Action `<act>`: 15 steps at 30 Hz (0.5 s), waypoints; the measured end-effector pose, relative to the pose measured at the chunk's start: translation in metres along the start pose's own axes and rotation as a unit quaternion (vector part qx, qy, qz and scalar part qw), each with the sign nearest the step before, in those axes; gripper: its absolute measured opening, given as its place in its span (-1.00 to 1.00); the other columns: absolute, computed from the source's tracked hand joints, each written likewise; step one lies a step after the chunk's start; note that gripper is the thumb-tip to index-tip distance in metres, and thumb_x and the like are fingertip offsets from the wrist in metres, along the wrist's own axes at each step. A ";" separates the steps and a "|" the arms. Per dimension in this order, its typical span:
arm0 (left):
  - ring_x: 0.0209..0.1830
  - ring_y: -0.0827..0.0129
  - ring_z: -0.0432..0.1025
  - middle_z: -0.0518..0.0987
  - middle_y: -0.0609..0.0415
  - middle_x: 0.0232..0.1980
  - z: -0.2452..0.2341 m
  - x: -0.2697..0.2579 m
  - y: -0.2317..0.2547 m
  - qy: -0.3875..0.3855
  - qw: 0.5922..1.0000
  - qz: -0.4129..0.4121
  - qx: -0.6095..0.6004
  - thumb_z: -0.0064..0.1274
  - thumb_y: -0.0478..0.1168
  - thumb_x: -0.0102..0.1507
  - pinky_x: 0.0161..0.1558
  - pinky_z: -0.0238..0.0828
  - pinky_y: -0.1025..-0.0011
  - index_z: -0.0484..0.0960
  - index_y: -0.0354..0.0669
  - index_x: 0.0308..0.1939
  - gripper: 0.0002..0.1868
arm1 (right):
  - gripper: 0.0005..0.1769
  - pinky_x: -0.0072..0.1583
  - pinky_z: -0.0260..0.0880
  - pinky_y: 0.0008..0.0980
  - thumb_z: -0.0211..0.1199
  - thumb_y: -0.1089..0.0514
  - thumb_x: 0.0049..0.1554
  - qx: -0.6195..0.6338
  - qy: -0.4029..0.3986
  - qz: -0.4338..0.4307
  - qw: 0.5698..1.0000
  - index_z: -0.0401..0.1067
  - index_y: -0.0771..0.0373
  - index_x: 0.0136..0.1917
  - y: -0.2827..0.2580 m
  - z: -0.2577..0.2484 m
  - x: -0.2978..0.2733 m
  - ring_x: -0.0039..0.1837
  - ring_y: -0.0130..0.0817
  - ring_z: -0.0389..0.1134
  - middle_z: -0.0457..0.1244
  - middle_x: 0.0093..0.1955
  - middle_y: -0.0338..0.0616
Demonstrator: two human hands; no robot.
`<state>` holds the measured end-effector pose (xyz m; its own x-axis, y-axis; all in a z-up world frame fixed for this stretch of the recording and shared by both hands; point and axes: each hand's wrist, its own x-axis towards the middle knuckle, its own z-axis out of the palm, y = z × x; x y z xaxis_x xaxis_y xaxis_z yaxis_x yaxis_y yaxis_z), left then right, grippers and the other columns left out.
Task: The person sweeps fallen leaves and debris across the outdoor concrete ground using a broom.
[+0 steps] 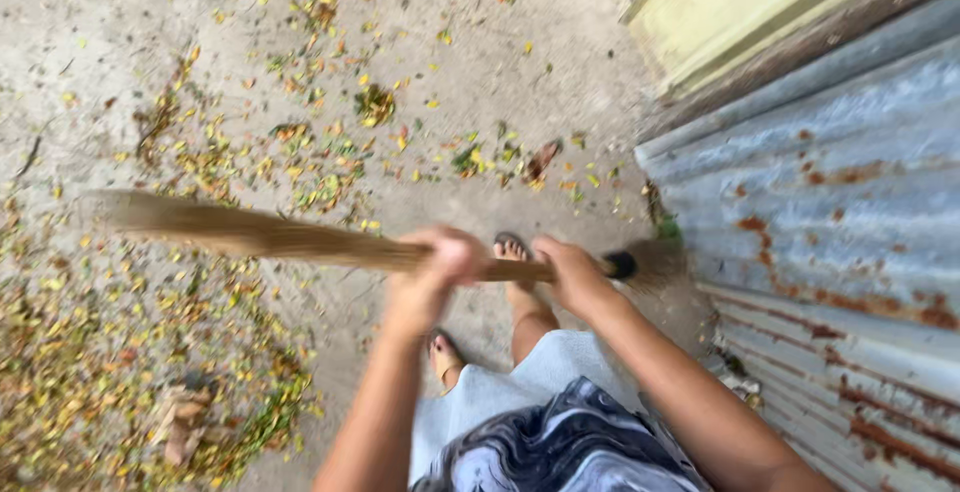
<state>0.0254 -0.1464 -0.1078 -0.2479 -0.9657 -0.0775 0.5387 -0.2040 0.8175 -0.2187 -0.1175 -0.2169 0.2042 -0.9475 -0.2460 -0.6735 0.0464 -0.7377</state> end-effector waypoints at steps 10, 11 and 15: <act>-0.57 0.44 0.27 0.50 0.15 -0.50 -0.005 0.023 0.069 0.273 0.872 0.010 0.406 0.00 -0.08 0.39 -0.50 0.18 0.48 0.66 -0.30 -0.42 -0.60 | -0.77 -0.16 0.22 -0.21 0.27 0.36 0.08 0.157 -0.132 -0.216 0.955 0.21 0.23 -0.22 -0.072 0.039 0.157 -0.25 -0.28 0.21 0.13 -0.34 -0.18; -0.57 0.44 0.27 0.50 0.15 -0.50 -0.006 0.021 0.094 0.273 0.870 0.008 0.410 0.00 -0.08 0.39 -0.50 0.18 0.48 0.66 -0.30 -0.42 -0.60 | -0.74 -0.13 0.29 -0.14 0.16 0.44 -0.03 0.208 -0.143 -0.252 0.934 0.21 0.22 -0.12 -0.101 0.031 0.157 -0.18 -0.20 0.35 0.22 -0.28 -0.12; -0.56 0.43 0.50 0.46 0.21 -0.65 0.007 0.018 0.203 -0.142 0.890 0.195 0.388 0.17 -0.27 0.19 -0.28 0.51 0.20 0.35 0.02 -0.58 -0.68 | -0.78 -0.07 0.29 0.02 0.24 0.32 0.12 0.145 -0.172 -0.215 0.950 0.20 0.23 -0.07 -0.176 -0.026 0.139 -0.14 0.04 0.40 0.29 -0.30 0.00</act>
<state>0.1241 -0.2038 0.0608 -0.4162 -0.8371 0.3550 -0.0627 0.4159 0.9072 -0.0902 -0.2657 -0.1044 0.6697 -0.7417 -0.0369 -0.2623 -0.1897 -0.9462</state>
